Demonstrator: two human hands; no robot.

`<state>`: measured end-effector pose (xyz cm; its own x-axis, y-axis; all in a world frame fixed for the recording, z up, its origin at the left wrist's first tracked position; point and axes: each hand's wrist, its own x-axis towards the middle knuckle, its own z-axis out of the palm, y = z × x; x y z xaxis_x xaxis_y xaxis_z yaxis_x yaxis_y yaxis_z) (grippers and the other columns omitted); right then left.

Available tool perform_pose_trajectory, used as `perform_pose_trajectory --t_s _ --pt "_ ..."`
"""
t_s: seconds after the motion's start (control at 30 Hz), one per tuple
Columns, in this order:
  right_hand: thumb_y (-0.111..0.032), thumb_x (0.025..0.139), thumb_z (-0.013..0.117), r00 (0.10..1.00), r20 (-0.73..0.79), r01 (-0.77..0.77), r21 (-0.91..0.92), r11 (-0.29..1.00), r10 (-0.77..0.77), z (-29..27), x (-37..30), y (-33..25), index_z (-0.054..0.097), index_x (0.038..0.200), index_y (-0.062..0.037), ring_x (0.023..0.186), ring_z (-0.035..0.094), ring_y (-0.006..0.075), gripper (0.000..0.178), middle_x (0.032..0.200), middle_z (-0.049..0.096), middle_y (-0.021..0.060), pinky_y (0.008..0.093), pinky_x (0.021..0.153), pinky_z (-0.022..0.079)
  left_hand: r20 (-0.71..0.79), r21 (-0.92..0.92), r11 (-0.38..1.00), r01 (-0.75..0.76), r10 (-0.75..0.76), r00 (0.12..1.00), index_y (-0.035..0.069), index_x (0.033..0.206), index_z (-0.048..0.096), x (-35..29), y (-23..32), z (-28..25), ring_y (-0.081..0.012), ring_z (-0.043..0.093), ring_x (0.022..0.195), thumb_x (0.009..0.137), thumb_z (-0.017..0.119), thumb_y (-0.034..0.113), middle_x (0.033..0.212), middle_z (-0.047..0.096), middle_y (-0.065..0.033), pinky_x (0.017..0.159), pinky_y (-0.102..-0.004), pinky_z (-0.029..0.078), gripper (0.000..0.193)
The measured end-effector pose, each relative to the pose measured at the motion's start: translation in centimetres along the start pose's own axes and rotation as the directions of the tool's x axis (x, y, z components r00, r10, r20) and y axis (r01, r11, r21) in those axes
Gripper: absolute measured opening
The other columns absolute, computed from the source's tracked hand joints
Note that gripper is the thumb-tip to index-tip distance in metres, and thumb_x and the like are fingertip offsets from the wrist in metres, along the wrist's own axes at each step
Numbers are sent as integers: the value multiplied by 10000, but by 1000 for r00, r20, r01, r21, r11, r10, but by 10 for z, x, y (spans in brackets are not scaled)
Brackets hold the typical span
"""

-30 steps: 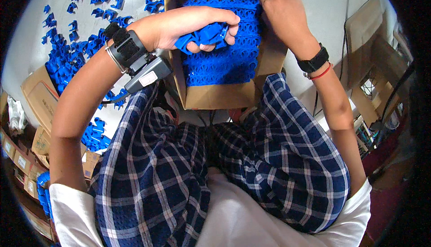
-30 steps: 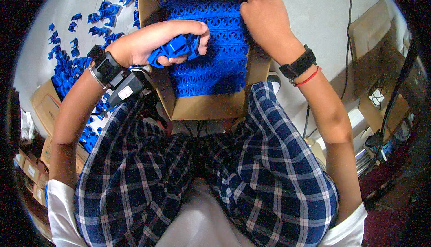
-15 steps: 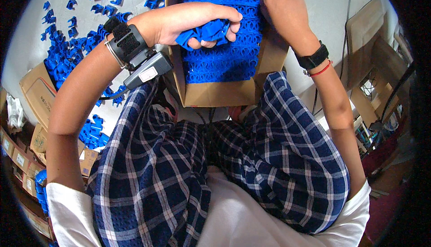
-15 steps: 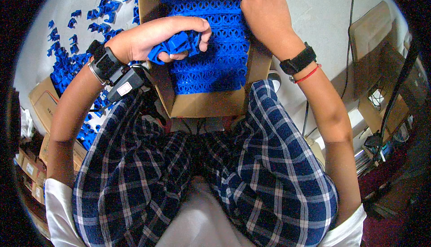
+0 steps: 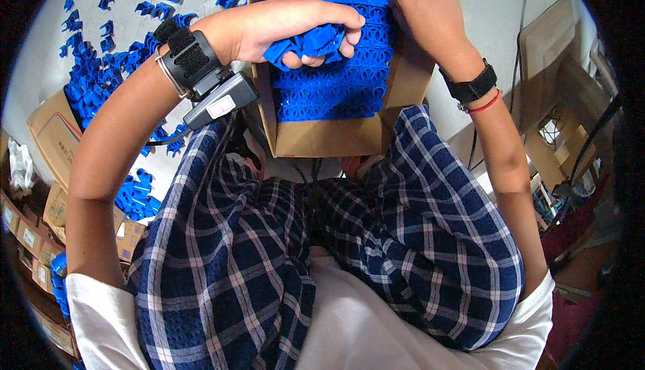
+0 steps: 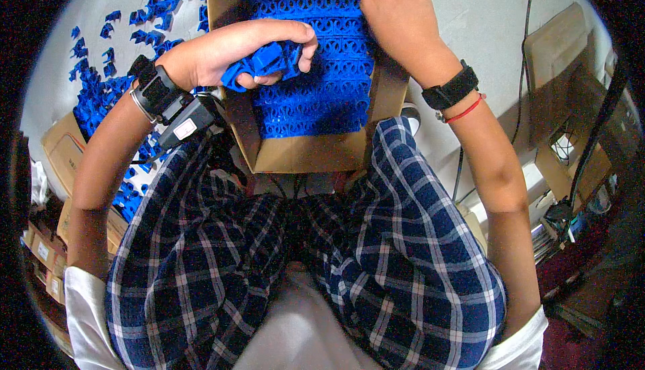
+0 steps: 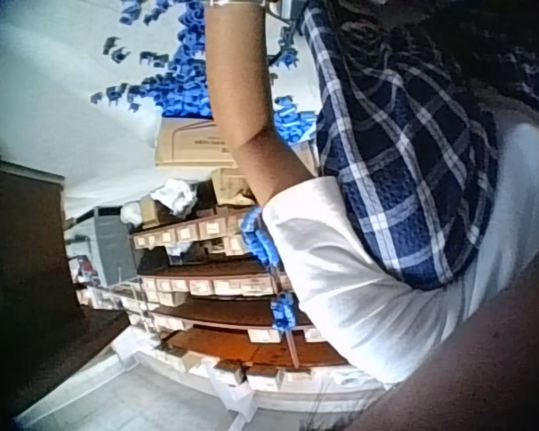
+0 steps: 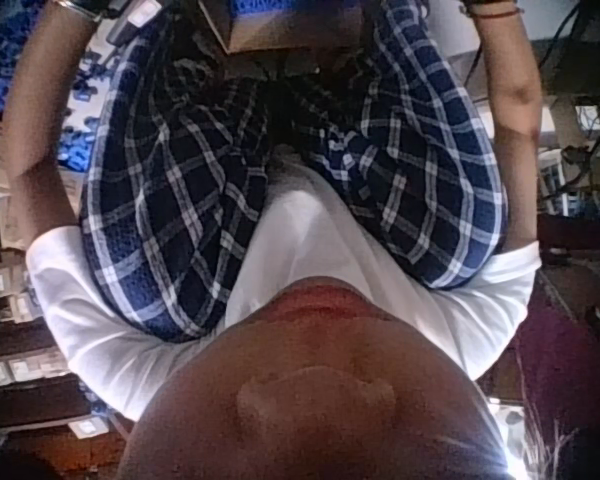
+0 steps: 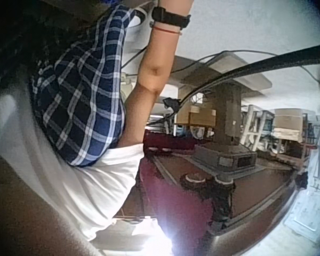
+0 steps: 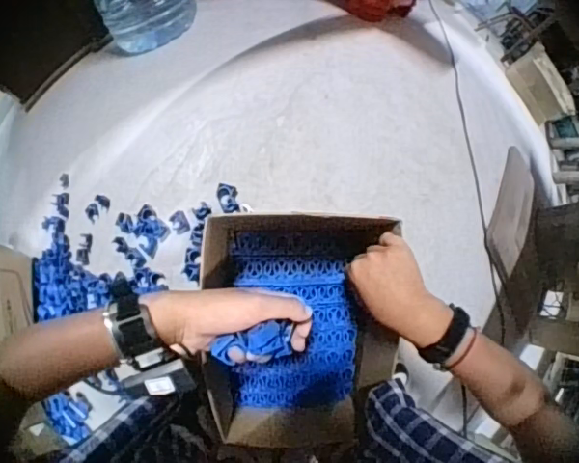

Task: The person sits cross-legged and repeatedly picks small blue plastic clips from a pile on the floor, then inserts them into slots on a blue plastic sheet inside a cardboard box. The person handles the clips one at a time and places them into the sheet throughout the clip.

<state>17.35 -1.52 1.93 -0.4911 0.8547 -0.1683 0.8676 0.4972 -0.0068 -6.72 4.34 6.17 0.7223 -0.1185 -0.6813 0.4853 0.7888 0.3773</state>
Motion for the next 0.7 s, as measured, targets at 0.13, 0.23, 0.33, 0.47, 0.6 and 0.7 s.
perform_pose_trajectory --t_s 0.13,0.23,0.33,0.47,0.6,0.7 --pt "-107 750 624 999 40 -35 52 998 33 3 4 -5 676 660 -97 658 696 308 105 680 674 141 399 595 554 -1 1 1000 -1 1 1000 83 960 617 1 1 0 -56 449 490 971 527 406 903 608 2 348 -176 295 336" --pt "-107 774 620 995 73 -81 101 992 73 2 7 -12 681 726 -84 686 706 319 82 713 683 150 406 568 572 8 -16 1000 7 -7 1000 79 960 615 1 2 1 -57 443 482 971 526 404 893 606 -2 347 -178 297 337" --pt "-105 793 610 992 80 -105 112 988 96 -1 5 -16 682 763 -77 700 709 318 83 733 688 157 402 570 575 -11 -4 1000 13 -13 1000 80 955 613 0 3 3 -61 434 470 977 515 399 878 601 -8 349 -188 290 334" --pt "-87 822 594 983 156 -116 127 985 95 -3 6 -16 681 893 -81 688 691 333 113 729 673 167 417 560 559 -18 46 999 18 -17 1000 87 938 604 -3 5 5 -63 421 458 988 490 405 861 588 -12 358 -203 274 342" --pt "-80 831 587 977 195 -115 128 985 89 -3 7 -14 681 943 -80 678 680 343 147 718 661 175 424 545 548 -5 120 993 19 -19 1000 91 918 593 -6 8 8 -55 404 450 996 467 402 817 573 4 369 -207 269 344" --pt "-77 831 578 976 202 -115 140 983 86 -3 7 -13 675 910 -73 680 682 340 125 715 660 181 423 542 546 -53 169 985 31 -22 998 95 915 594 -6 8 11 -50 413 461 995 459 376 808 569 12 374 -206 279 322"
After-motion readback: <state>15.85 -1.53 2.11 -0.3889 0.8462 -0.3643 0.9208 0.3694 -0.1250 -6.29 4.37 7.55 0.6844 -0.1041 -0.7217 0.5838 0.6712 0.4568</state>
